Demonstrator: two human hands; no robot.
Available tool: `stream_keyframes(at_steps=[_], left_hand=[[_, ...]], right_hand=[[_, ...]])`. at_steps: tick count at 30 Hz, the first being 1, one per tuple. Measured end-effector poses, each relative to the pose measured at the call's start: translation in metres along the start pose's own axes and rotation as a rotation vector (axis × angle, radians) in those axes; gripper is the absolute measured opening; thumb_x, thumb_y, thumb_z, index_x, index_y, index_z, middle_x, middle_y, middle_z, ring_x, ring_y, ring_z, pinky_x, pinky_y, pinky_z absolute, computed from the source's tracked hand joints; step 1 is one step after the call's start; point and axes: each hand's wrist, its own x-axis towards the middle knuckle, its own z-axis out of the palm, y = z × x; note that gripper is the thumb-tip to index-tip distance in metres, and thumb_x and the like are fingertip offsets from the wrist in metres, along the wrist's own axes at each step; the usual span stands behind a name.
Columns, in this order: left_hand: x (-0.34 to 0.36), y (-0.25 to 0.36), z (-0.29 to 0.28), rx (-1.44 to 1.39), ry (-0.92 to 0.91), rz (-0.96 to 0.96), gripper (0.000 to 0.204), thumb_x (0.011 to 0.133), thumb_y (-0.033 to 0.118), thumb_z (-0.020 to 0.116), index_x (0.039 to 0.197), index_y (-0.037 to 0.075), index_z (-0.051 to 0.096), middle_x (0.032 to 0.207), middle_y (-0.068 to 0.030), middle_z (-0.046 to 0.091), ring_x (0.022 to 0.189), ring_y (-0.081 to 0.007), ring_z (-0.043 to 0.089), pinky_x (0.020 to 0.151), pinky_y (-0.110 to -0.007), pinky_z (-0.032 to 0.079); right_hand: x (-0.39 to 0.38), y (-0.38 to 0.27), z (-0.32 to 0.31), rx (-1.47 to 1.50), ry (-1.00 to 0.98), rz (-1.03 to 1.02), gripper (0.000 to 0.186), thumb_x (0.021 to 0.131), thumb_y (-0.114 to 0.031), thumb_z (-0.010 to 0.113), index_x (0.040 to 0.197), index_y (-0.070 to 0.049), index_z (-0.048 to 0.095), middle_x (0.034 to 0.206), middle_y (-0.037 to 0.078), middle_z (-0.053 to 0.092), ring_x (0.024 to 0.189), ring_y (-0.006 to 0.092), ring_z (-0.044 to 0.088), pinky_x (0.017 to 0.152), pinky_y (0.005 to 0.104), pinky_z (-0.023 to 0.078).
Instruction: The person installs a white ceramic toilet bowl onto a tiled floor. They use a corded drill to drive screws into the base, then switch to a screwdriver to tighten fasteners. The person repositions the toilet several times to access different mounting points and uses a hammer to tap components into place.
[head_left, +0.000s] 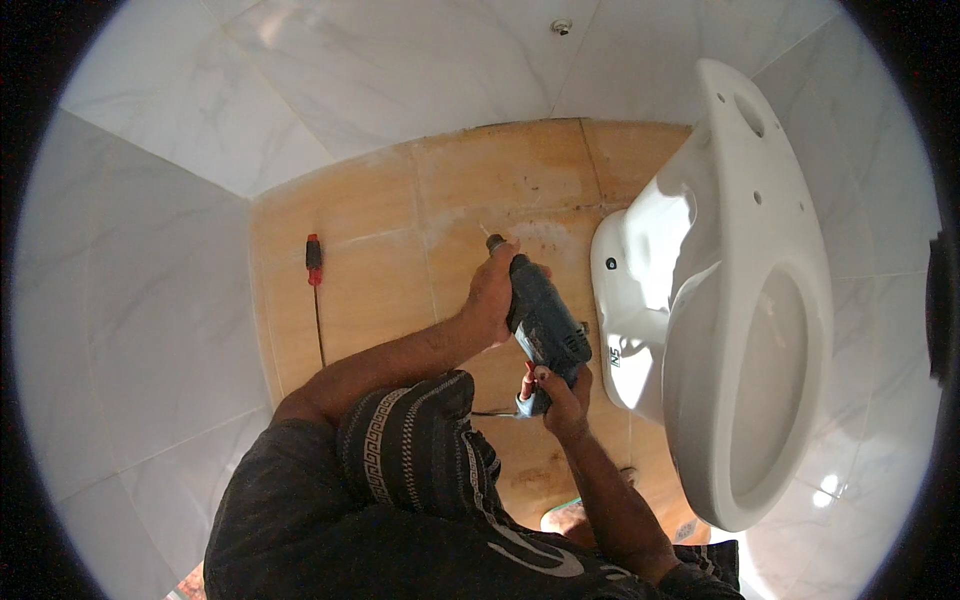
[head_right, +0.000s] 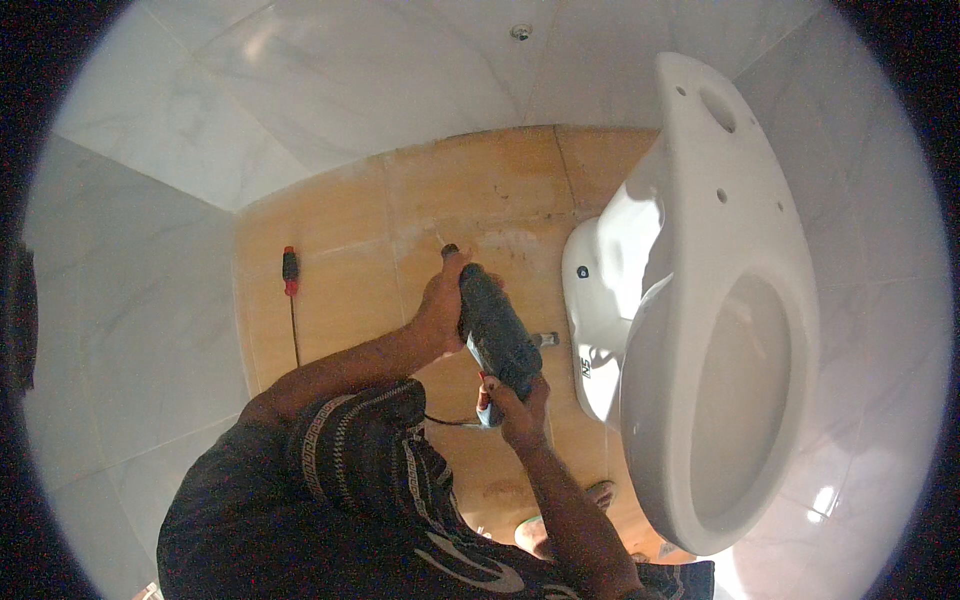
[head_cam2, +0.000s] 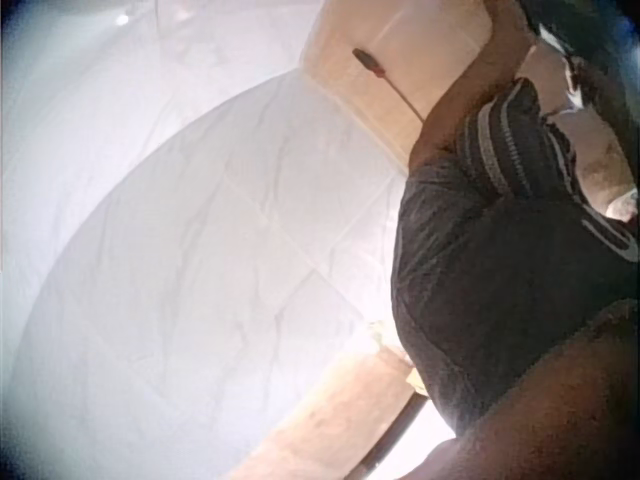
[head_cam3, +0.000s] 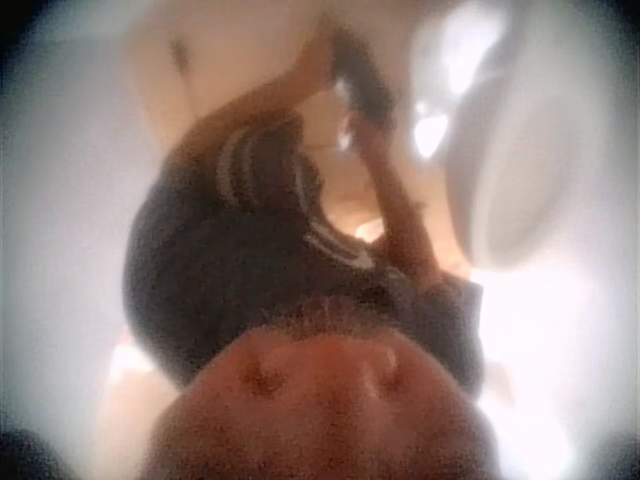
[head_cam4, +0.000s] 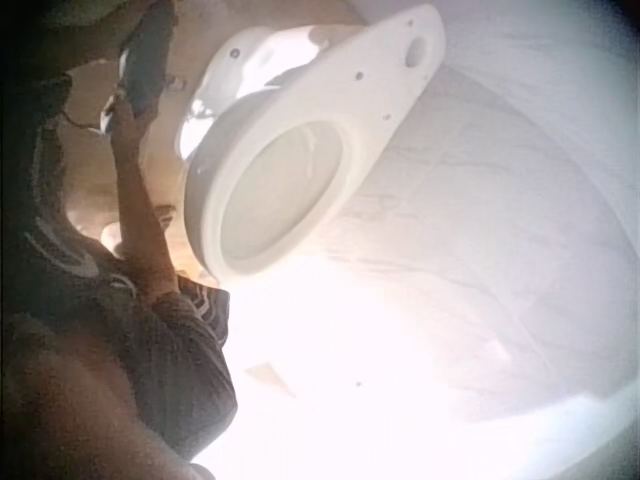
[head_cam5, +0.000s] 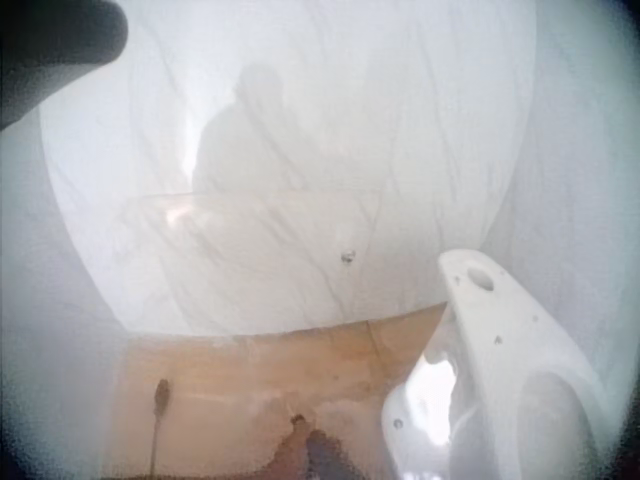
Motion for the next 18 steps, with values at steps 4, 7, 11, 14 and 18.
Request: stream_keyframes(at_steps=[4, 7, 11, 14, 18], left_hand=[[0.005, -0.002, 0.003, -0.011, 0.01, 0.002, 0.037, 0.098, 0.047, 0.058, 0.1, 0.01, 0.055, 0.088, -0.015, 0.07, 0.077, -0.0288, 0.07, 0.072, -0.048, 0.059], [0.003, 0.002, 0.01, -0.013, 0.056, -0.01, 0.038, 0.098, 0.047, 0.057, 0.099, 0.01, 0.055, 0.087, -0.0147, 0.07, 0.076, -0.0284, 0.07, 0.071, -0.048, 0.059], [0.02, 0.002, -0.005, -0.038, 0.131, -0.063, 0.044, 0.098, 0.052, 0.057, 0.103, 0.008, 0.059, 0.088, -0.0142, 0.069, 0.076, -0.0306, 0.069, 0.075, -0.051, 0.058], [0.033, -0.001, -0.02, -0.059, 0.137, -0.072, 0.049, 0.099, 0.054, 0.055, 0.101, 0.006, 0.062, 0.086, -0.0144, 0.069, 0.076, -0.0308, 0.069, 0.075, -0.051, 0.058], [0.036, -0.009, -0.016, -0.079, 0.175, -0.083, 0.052, 0.099, 0.055, 0.054, 0.095, 0.005, 0.065, 0.085, -0.0145, 0.07, 0.076, -0.0305, 0.069, 0.076, -0.05, 0.058]], right_hand=[[0.002, 0.014, -0.004, 0.084, 0.063, 0.112, 0.025, 0.087, -0.014, 0.075, 0.102, 0.004, 0.066, 0.079, 0.009, 0.067, 0.068, 0.017, 0.066, 0.066, 0.0332, 0.055], [0.006, 0.001, 0.004, -0.075, 0.107, -0.023, 0.042, 0.085, -0.012, 0.08, 0.118, 0.004, 0.06, 0.085, 0.009, 0.069, 0.07, 0.0163, 0.069, 0.069, 0.033, 0.058], [0.014, -0.005, 0.005, -0.43, 0.203, -0.059, 0.059, 0.084, -0.015, 0.083, 0.131, 0.002, 0.051, 0.106, 0.014, 0.067, 0.089, 0.0216, 0.069, 0.082, 0.0369, 0.057], [0.023, 0.018, -0.005, -0.563, 0.169, -0.3, 0.063, 0.085, -0.018, 0.082, 0.134, 0.002, 0.049, 0.118, 0.019, 0.063, 0.104, 0.0266, 0.066, 0.092, 0.0402, 0.053], [0.021, 0.019, -0.009, -0.697, 0.197, -0.306, 0.066, 0.086, -0.019, 0.078, 0.139, 0.002, 0.044, 0.12, 0.024, 0.06, 0.112, 0.0357, 0.063, 0.096, 0.0447, 0.05]])
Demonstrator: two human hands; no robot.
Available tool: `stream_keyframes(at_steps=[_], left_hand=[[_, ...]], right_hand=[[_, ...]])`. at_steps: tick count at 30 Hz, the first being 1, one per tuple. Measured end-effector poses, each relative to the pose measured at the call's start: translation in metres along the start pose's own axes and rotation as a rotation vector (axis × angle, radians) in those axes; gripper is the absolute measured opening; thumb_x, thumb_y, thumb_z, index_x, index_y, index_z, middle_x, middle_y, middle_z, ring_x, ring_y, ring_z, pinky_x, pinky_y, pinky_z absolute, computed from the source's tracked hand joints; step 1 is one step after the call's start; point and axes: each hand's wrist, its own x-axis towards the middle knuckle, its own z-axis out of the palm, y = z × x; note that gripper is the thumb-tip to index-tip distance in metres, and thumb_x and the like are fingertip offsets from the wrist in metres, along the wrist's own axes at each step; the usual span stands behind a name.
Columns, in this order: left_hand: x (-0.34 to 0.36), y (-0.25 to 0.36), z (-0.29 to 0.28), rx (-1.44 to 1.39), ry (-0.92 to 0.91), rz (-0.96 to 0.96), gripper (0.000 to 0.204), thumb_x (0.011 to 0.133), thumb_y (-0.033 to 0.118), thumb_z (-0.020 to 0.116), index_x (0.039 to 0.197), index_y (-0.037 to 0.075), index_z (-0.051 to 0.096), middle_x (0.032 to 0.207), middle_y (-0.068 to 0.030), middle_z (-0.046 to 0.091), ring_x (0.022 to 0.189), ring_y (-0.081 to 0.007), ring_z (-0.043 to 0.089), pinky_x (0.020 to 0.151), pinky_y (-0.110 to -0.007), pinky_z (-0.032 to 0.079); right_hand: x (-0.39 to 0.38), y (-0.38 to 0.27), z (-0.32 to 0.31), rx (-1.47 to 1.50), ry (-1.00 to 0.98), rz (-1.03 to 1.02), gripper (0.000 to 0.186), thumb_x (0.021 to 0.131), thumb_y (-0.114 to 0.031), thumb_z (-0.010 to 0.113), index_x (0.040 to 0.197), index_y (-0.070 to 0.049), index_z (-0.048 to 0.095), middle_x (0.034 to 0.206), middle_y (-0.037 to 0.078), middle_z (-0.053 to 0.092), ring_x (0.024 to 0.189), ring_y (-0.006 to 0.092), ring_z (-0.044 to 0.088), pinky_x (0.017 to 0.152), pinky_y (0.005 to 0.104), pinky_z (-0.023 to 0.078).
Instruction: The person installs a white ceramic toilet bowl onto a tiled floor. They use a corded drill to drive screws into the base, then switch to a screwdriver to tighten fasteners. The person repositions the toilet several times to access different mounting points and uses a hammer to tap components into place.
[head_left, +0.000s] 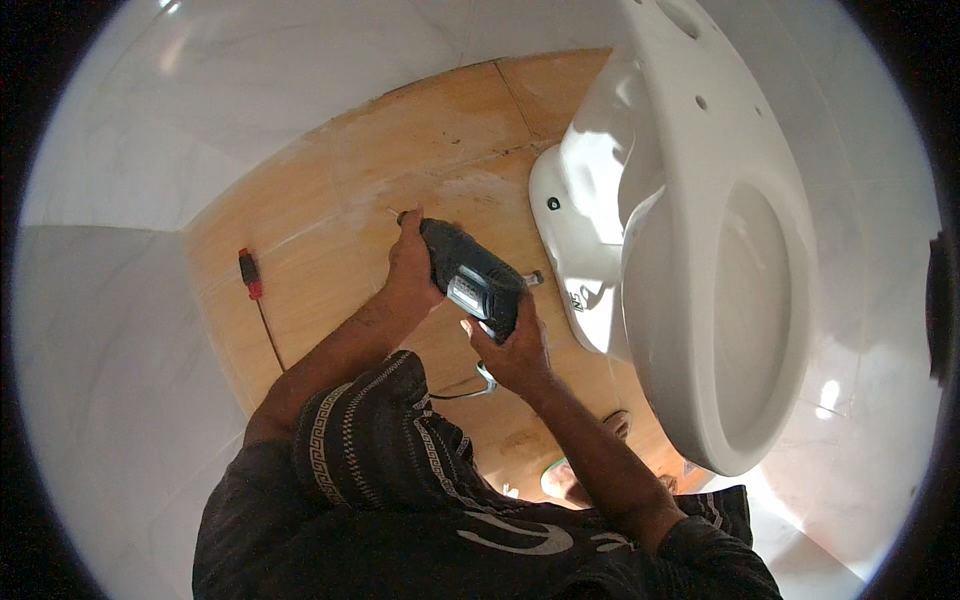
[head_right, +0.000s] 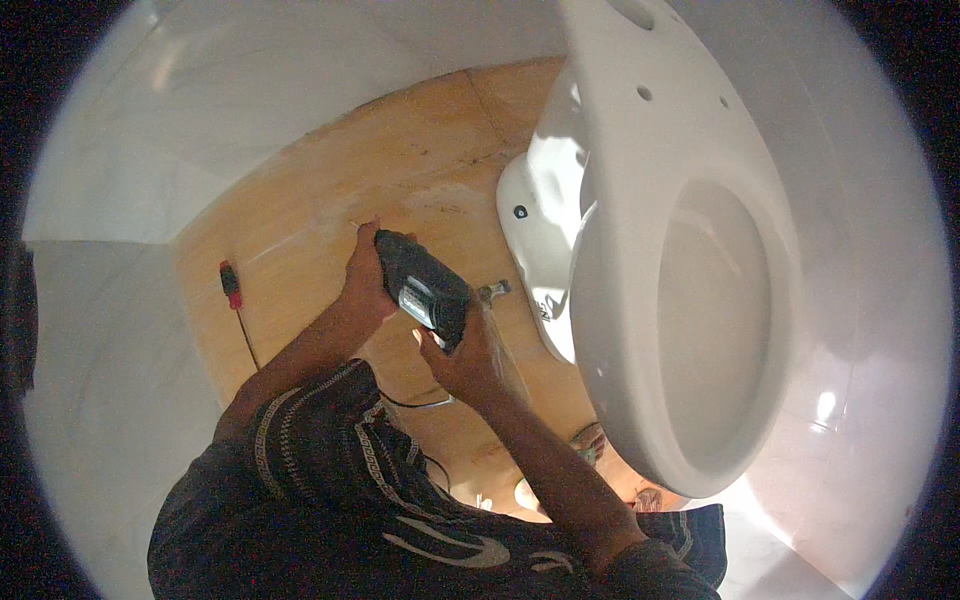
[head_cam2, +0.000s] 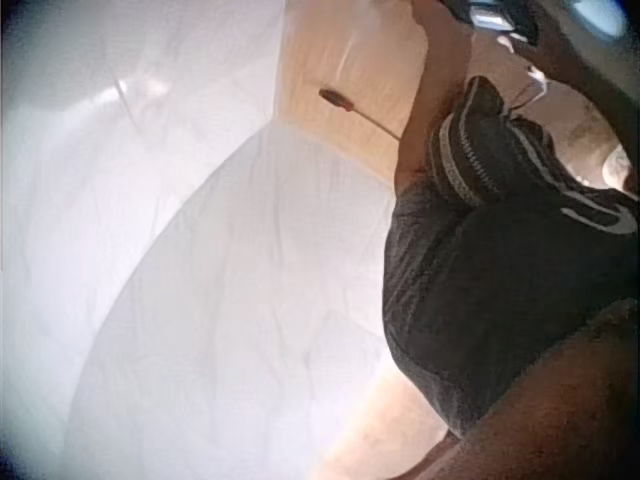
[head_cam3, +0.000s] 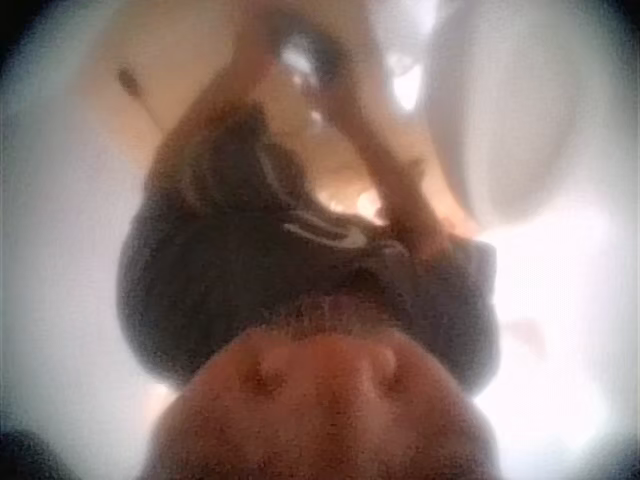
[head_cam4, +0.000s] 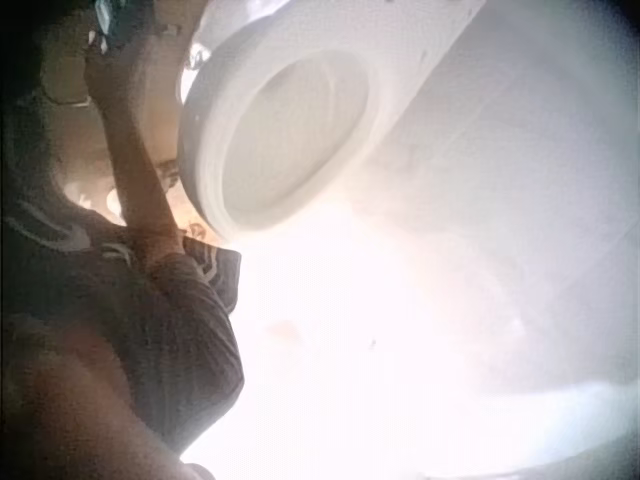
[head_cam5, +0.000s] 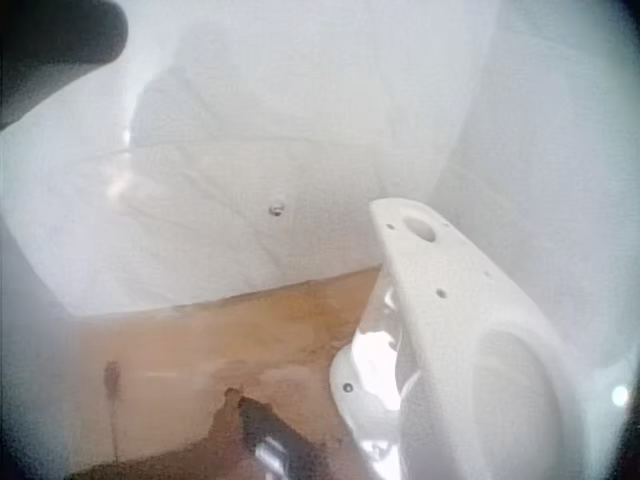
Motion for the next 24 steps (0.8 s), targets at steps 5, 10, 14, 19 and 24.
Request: stream_keyframes(at_steps=[5, 10, 14, 19, 24], left_hand=[[0.019, -0.001, -0.002, 0.02, -0.074, -0.092, 0.054, 0.1, 0.056, 0.05, 0.105, 0.004, 0.064, 0.093, -0.0158, 0.071, 0.081, -0.0312, 0.069, 0.081, -0.05, 0.058], [0.027, 0.001, 0.044, 0.164, -0.18, -0.214, 0.055, 0.105, 0.054, 0.043, 0.109, 0.003, 0.063, 0.098, -0.0154, 0.071, 0.088, -0.0316, 0.068, 0.087, -0.05, 0.056], [0.035, 0.002, 0.106, 0.87, -0.419, -0.26, 0.055, 0.107, 0.058, 0.037, 0.113, 0.011, 0.066, 0.107, -0.015, 0.071, 0.092, -0.0239, 0.069, 0.085, -0.046, 0.06], [0.112, 0.076, 0.157, 1.84, -0.831, -0.12, 0.056, 0.1, 0.061, 0.051, 0.112, 0.01, 0.072, 0.097, -0.0158, 0.074, 0.083, -0.0322, 0.073, 0.07, -0.049, 0.059], [0.108, 0.096, 0.183, 2.065, -1.174, 0.514, 0.056, 0.098, 0.058, 0.058, 0.13, 0.014, 0.07, 0.122, -0.0143, 0.072, 0.105, -0.0345, 0.071, 0.09, -0.061, 0.055]], right_hand=[[0.002, -0.024, -0.001, -0.172, 0.028, 0.116, 0.068, 0.086, -0.019, 0.077, 0.14, 0.004, 0.041, 0.117, 0.026, 0.061, 0.11, 0.04, 0.064, 0.094, 0.0477, 0.051], [0.027, -0.051, -0.022, 0.111, 0.028, 0.333, 0.069, 0.088, -0.024, 0.075, 0.139, 0.007, 0.039, 0.112, 0.025, 0.064, 0.096, 0.0392, 0.068, 0.088, 0.0485, 0.054], [0.055, -0.116, -0.033, -0.07, 0.3, 0.436, 0.058, 0.092, -0.028, 0.072, 0.131, 0.007, 0.045, 0.108, 0.023, 0.064, 0.082, 0.0296, 0.07, 0.073, 0.0419, 0.056], [0.09, -0.138, -0.043, -0.049, 0.334, 0.326, 0.044, 0.095, -0.025, 0.067, 0.118, 0.008, 0.052, 0.089, 0.019, 0.068, 0.055, 0.0228, 0.068, 0.046, 0.0317, 0.053], [0.111, -0.144, -0.063, -0.123, 0.31, 0.413, 0.036, 0.094, -0.021, 0.065, 0.109, 0.01, 0.057, 0.088, 0.021, 0.068, 0.057, 0.027, 0.069, 0.045, 0.0383, 0.058]])
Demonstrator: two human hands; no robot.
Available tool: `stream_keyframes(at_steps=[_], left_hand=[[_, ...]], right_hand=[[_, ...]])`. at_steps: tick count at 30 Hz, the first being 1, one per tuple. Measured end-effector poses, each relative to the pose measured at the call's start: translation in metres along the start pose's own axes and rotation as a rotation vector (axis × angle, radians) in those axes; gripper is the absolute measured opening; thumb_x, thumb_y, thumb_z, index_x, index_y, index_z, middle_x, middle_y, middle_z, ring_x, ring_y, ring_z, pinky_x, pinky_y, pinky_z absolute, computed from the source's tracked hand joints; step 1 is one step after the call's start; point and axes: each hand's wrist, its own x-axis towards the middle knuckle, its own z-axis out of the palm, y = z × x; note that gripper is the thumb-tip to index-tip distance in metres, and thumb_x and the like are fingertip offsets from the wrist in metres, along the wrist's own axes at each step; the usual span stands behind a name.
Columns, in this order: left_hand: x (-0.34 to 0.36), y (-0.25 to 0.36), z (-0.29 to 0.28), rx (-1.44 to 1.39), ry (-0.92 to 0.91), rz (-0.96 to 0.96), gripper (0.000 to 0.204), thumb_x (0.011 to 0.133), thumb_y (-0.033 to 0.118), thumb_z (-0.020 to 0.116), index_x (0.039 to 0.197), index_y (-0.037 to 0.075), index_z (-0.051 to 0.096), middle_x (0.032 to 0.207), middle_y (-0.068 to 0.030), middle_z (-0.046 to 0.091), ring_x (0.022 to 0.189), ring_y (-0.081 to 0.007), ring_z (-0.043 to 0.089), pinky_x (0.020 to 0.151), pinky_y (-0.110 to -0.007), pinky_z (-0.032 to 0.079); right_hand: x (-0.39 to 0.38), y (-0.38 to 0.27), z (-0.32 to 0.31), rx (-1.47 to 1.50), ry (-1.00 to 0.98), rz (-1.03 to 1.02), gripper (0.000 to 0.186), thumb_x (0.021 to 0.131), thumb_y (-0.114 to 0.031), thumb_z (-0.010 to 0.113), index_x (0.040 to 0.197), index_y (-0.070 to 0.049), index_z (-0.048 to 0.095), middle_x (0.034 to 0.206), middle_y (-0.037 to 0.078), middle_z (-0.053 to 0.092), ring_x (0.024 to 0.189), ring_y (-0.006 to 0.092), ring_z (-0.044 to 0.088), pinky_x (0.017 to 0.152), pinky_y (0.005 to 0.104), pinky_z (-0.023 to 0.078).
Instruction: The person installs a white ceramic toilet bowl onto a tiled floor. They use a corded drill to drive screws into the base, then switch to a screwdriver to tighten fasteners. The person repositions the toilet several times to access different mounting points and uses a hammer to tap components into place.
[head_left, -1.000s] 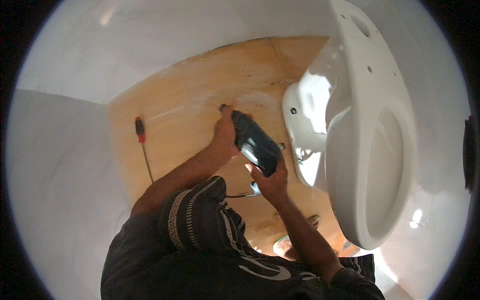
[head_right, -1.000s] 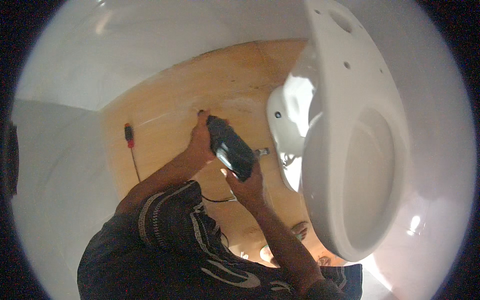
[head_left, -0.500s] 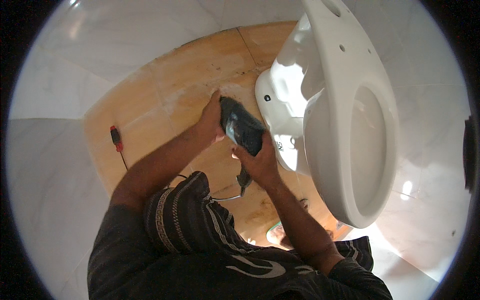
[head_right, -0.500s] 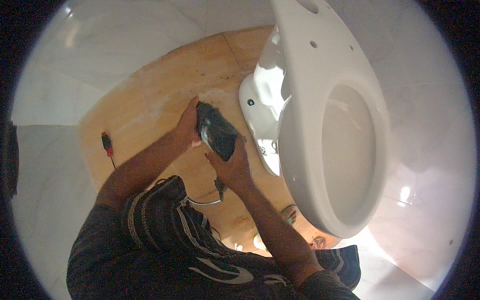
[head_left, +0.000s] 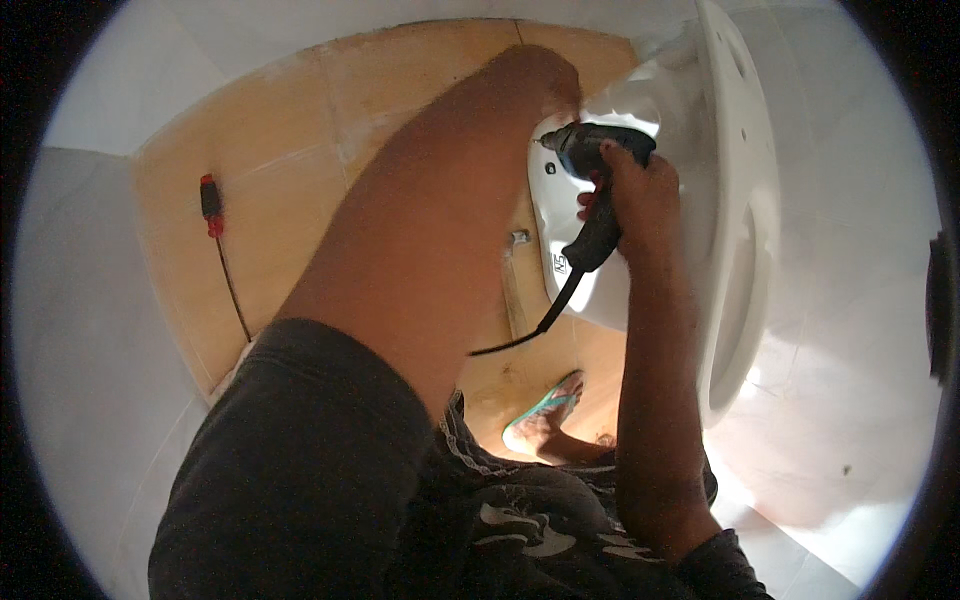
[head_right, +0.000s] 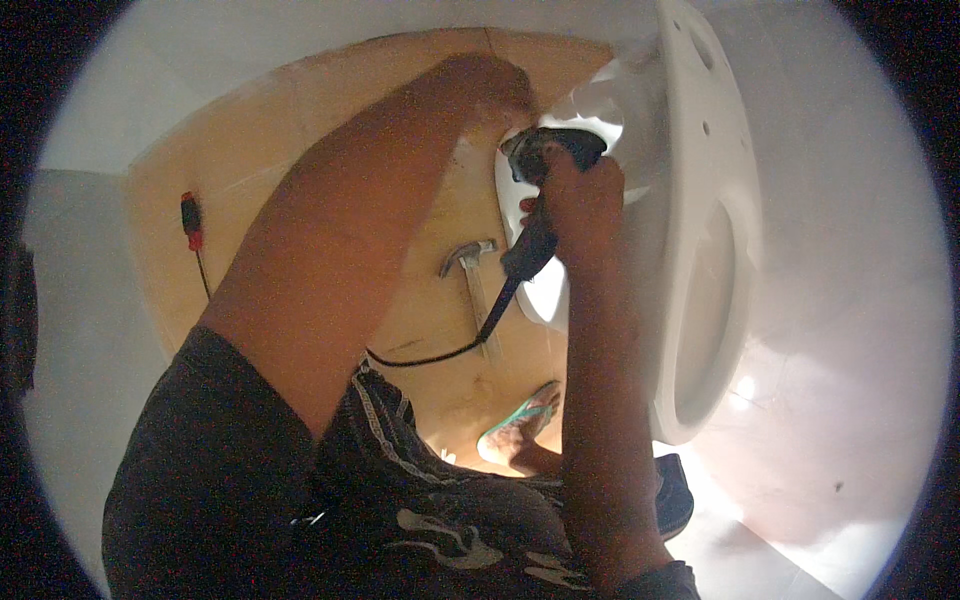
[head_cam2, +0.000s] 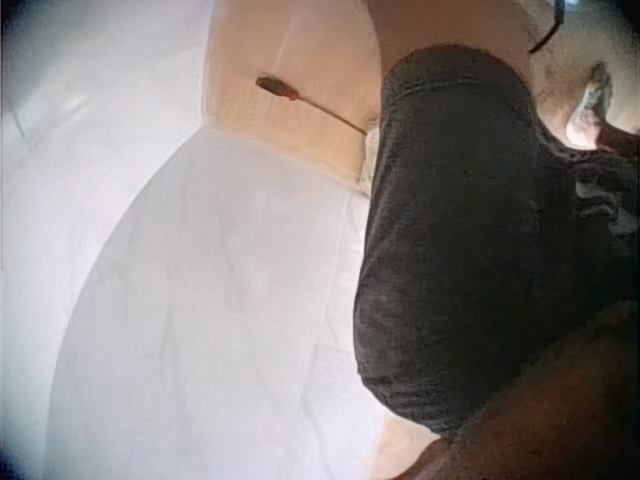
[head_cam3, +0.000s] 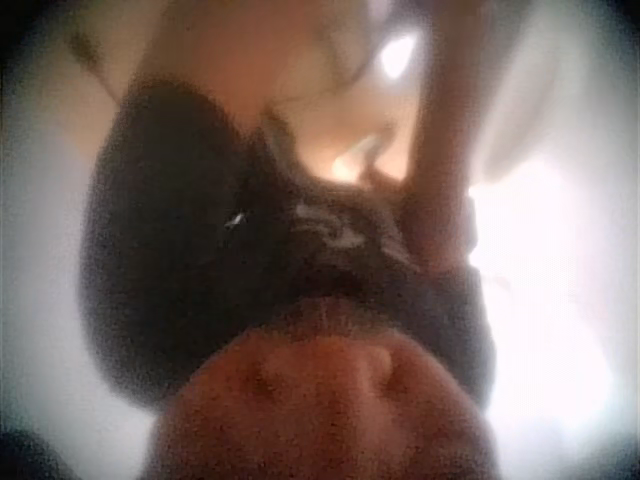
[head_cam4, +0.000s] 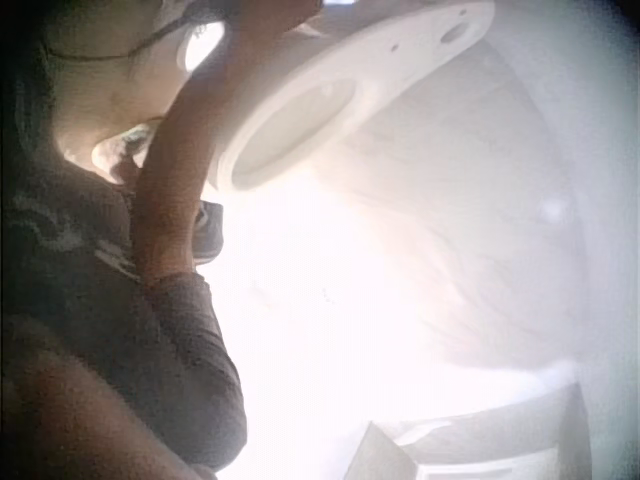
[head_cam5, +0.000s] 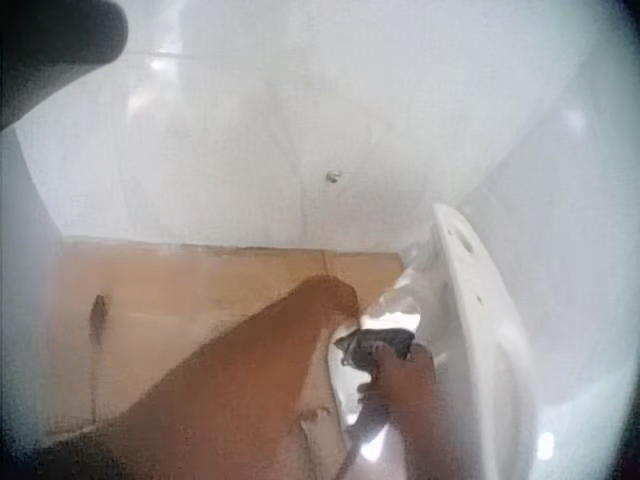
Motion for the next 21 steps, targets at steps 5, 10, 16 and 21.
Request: stream_keyframes(at_steps=[5, 10, 16, 21], left_hand=[[-0.025, 0.036, 0.035, -0.71, 0.155, -0.064, 0.097, 0.082, 0.085, 0.056, 0.153, 0.021, 0.048, 0.161, -0.0132, 0.041, 0.147, -0.0361, 0.04, 0.116, -0.064, 0.034], [-0.038, 0.038, 0.044, -0.776, 0.113, 0.169, 0.095, 0.08, 0.068, 0.075, 0.157, 0.022, 0.043, 0.16, -0.0172, 0.04, 0.144, -0.0367, 0.043, 0.116, -0.062, 0.035], [-0.017, 0.036, 0.063, -0.725, 0.176, 0.308, 0.097, 0.073, 0.016, 0.091, 0.157, 0.02, 0.042, 0.15, -0.0071, 0.056, 0.121, -0.0238, 0.063, 0.107, -0.043, 0.049], [-0.011, 0.034, 0.069, -0.519, 0.316, 0.272, 0.094, 0.074, 0.013, 0.089, 0.156, 0.018, 0.044, 0.142, -0.0092, 0.063, 0.119, -0.0221, 0.064, 0.106, -0.042, 0.05]], right_hand=[[0.026, -0.03, 0.003, -0.079, -0.042, 0.044, 0.033, 0.092, -0.019, 0.064, 0.105, 0.011, 0.062, 0.08, 0.02, 0.067, 0.057, 0.0263, 0.069, 0.044, 0.0383, 0.057], [0.052, -0.02, 0.002, -0.065, -0.099, 0.057, 0.028, 0.089, -0.011, 0.06, 0.105, 0.011, 0.064, 0.078, 0.018, 0.067, 0.056, 0.0254, 0.067, 0.045, 0.0383, 0.055], [0.082, 0.004, 0.0, -0.076, -0.124, 0.044, 0.026, 0.087, -0.006, 0.058, 0.105, 0.011, 0.064, 0.08, 0.018, 0.069, 0.056, 0.0249, 0.066, 0.046, 0.0377, 0.053], [0.092, 0.016, 0.002, 0.019, -0.146, 0.043, 0.025, 0.086, -0.004, 0.057, 0.105, 0.011, 0.065, 0.079, 0.018, 0.069, 0.056, 0.0245, 0.066, 0.045, 0.038, 0.051]])
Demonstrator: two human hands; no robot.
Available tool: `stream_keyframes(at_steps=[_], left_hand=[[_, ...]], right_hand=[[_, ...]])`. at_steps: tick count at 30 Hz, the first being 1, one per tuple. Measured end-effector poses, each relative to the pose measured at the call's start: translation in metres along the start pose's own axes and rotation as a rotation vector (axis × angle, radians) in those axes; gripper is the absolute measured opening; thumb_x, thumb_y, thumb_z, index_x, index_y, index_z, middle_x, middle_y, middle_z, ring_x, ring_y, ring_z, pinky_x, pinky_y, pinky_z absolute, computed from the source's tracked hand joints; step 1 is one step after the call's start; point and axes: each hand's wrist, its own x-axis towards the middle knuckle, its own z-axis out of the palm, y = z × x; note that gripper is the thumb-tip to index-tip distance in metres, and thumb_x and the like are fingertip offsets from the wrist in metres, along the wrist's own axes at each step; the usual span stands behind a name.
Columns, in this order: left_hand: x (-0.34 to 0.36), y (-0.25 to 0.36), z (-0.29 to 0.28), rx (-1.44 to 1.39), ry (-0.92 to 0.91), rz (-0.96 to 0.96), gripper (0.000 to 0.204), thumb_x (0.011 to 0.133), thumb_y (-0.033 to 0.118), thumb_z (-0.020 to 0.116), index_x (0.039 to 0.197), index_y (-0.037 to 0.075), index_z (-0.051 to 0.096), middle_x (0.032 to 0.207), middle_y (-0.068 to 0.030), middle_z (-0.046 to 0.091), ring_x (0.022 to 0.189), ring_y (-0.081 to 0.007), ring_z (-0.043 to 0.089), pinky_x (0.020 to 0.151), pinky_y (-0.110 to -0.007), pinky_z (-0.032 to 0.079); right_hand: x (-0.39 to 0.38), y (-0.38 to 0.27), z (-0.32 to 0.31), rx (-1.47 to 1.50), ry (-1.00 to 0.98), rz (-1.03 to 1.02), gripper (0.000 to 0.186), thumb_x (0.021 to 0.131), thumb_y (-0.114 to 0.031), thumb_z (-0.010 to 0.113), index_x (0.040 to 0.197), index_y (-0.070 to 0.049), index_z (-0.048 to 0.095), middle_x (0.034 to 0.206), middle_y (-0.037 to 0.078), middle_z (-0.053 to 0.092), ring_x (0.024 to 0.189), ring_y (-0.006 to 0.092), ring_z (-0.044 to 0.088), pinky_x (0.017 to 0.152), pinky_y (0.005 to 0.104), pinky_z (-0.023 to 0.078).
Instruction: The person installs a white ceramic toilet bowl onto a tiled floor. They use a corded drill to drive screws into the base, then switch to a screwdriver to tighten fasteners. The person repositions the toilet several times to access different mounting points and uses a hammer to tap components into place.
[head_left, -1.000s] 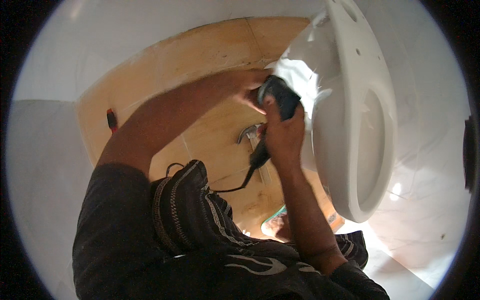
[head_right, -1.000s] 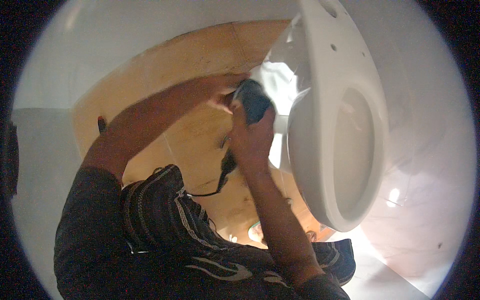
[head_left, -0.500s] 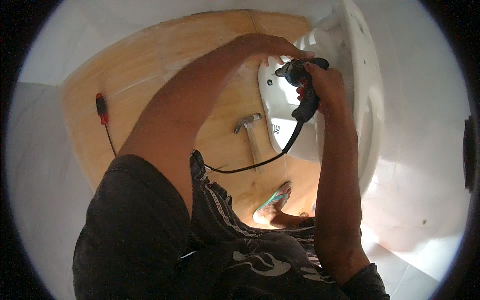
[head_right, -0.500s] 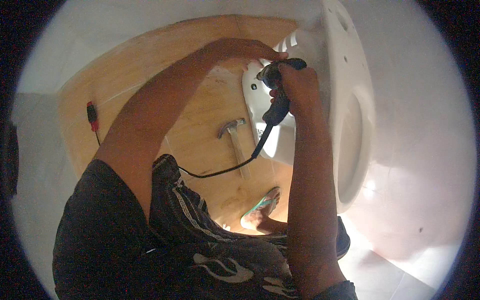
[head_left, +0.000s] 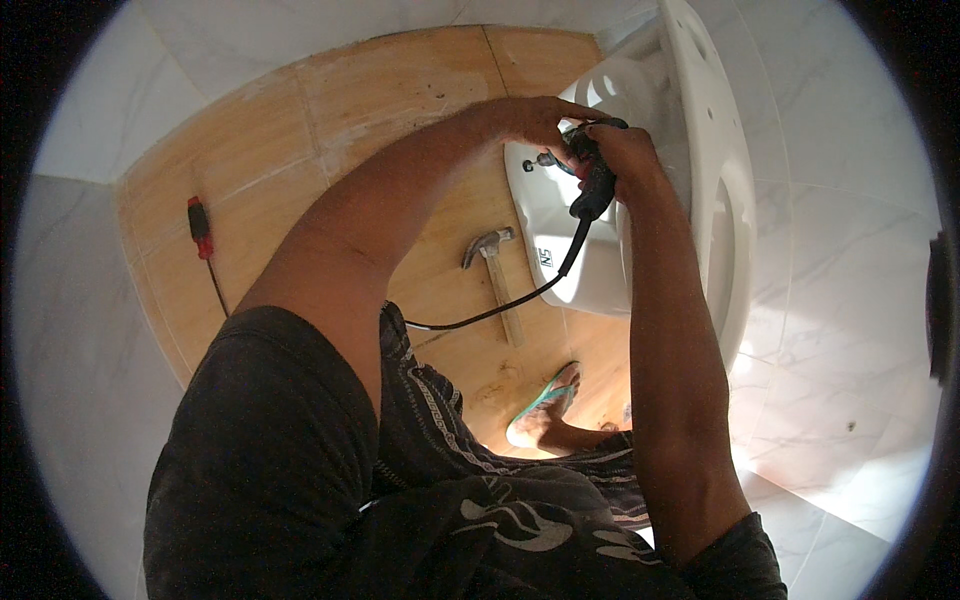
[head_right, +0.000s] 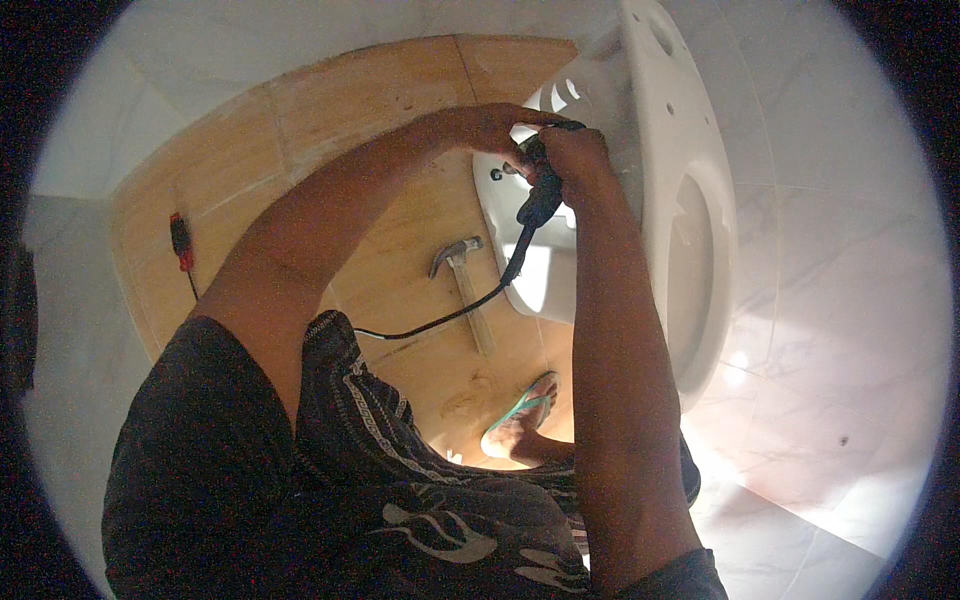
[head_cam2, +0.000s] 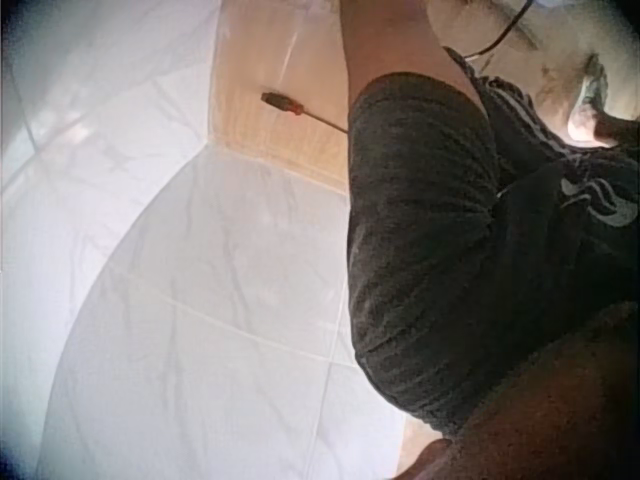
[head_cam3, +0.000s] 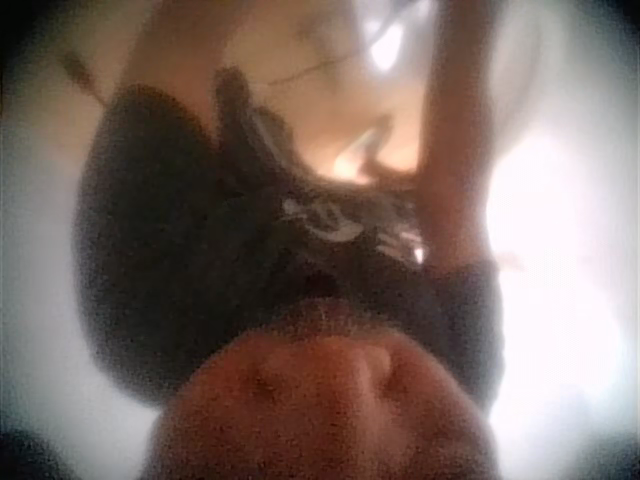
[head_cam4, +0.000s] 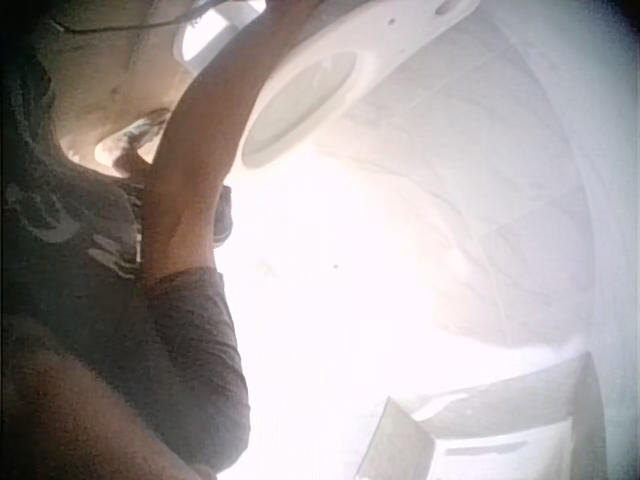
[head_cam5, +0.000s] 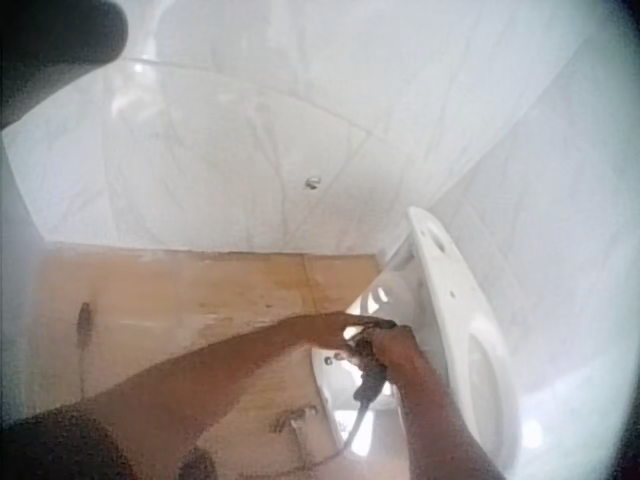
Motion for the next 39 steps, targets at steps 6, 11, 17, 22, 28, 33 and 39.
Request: stream_keyframes(at_steps=[6, 11, 17, 22, 28, 33, 39], left_hand=[[0.0, -0.013, 0.004, -0.08, 0.033, 0.065, 0.09, 0.077, 0.013, 0.086, 0.156, 0.015, 0.043, 0.143, -0.0126, 0.061, 0.124, -0.0255, 0.061, 0.109, -0.044, 0.047], [-0.003, -0.012, 0.005, -0.083, 0.022, 0.031, 0.09, 0.078, 0.016, 0.086, 0.157, 0.015, 0.042, 0.146, -0.0133, 0.059, 0.128, -0.0264, 0.059, 0.112, -0.047, 0.044], [0.0, 0.0, 0.001, -0.041, -0.023, -0.059, 0.095, 0.076, 0.015, 0.089, 0.157, 0.019, 0.041, 0.152, -0.0116, 0.053, 0.119, -0.0318, 0.065, 0.097, -0.041, 0.059], [0.004, 0.0, 0.001, 0.01, -0.053, -0.087, 0.088, 0.08, 0.009, 0.084, 0.156, 0.013, 0.041, 0.133, -0.0134, 0.068, 0.11, -0.026, 0.07, 0.106, -0.045, 0.05], [0.028, -0.02, 0.008, 0.024, -0.047, 0.001, 0.098, 0.069, 0.004, 0.091, 0.154, 0.011, 0.041, 0.14, -0.0145, 0.062, 0.122, -0.0268, 0.063, 0.106, -0.045, 0.051], [0.023, -0.023, 0.001, 0.067, 0.048, 0.082, 0.105, 0.062, 0.02, 0.098, 0.151, 0.009, 0.043, 0.138, -0.0173, 0.063, 0.127, -0.0309, 0.06, 0.108, -0.043, 0.049], [0.049, -0.002, 0.018, 0.035, 0.02, 0.127, 0.107, 0.063, 0.02, 0.098, 0.154, 0.011, 0.041, 0.14, -0.0176, 0.061, 0.13, -0.0326, 0.058, 0.11, -0.044, 0.048]], right_hand=[[-0.001, -0.006, 0.002, -0.068, 0.004, 0.056, 0.026, 0.088, -0.002, 0.056, 0.11, 0.01, 0.063, 0.08, 0.02, 0.069, 0.057, 0.0248, 0.067, 0.045, 0.0389, 0.053], [-0.001, 0.001, 0.005, 0.009, 0.033, 0.053, 0.025, 0.087, -0.002, 0.057, 0.108, 0.01, 0.065, 0.08, 0.02, 0.069, 0.057, 0.0264, 0.068, 0.045, 0.0397, 0.054], [0.02, 0.009, -0.007, 0.005, -0.071, 0.108, 0.024, 0.093, -0.008, 0.058, 0.109, 0.01, 0.063, 0.082, 0.02, 0.069, 0.061, 0.0275, 0.07, 0.049, 0.0414, 0.056], [0.024, 0.002, -0.003, 0.13, -0.03, 0.238, 0.023, 0.096, -0.013, 0.058, 0.108, 0.007, 0.064, 0.083, 0.019, 0.07, 0.063, 0.0268, 0.071, 0.051, 0.0422, 0.057], [0.029, -0.005, 0.001, -0.003, -0.182, 0.239, 0.022, 0.099, -0.015, 0.057, 0.109, 0.002, 0.066, 0.081, 0.015, 0.069, 0.063, 0.0241, 0.07, 0.051, 0.0397, 0.056], [0.051, 0.004, -0.007, -0.808, -0.268, -0.082, 0.028, 0.101, -0.022, 0.057, 0.108, 0.003, 0.067, 0.086, 0.017, 0.072, 0.064, 0.0243, 0.07, 0.054, 0.0403, 0.056], [0.105, 0.051, -0.06, -1.22, -0.252, -0.354, 0.026, 0.1, -0.015, 0.053, 0.114, 0.004, 0.064, 0.09, 0.021, 0.072, 0.069, 0.0298, 0.073, 0.057, 0.043, 0.06]])
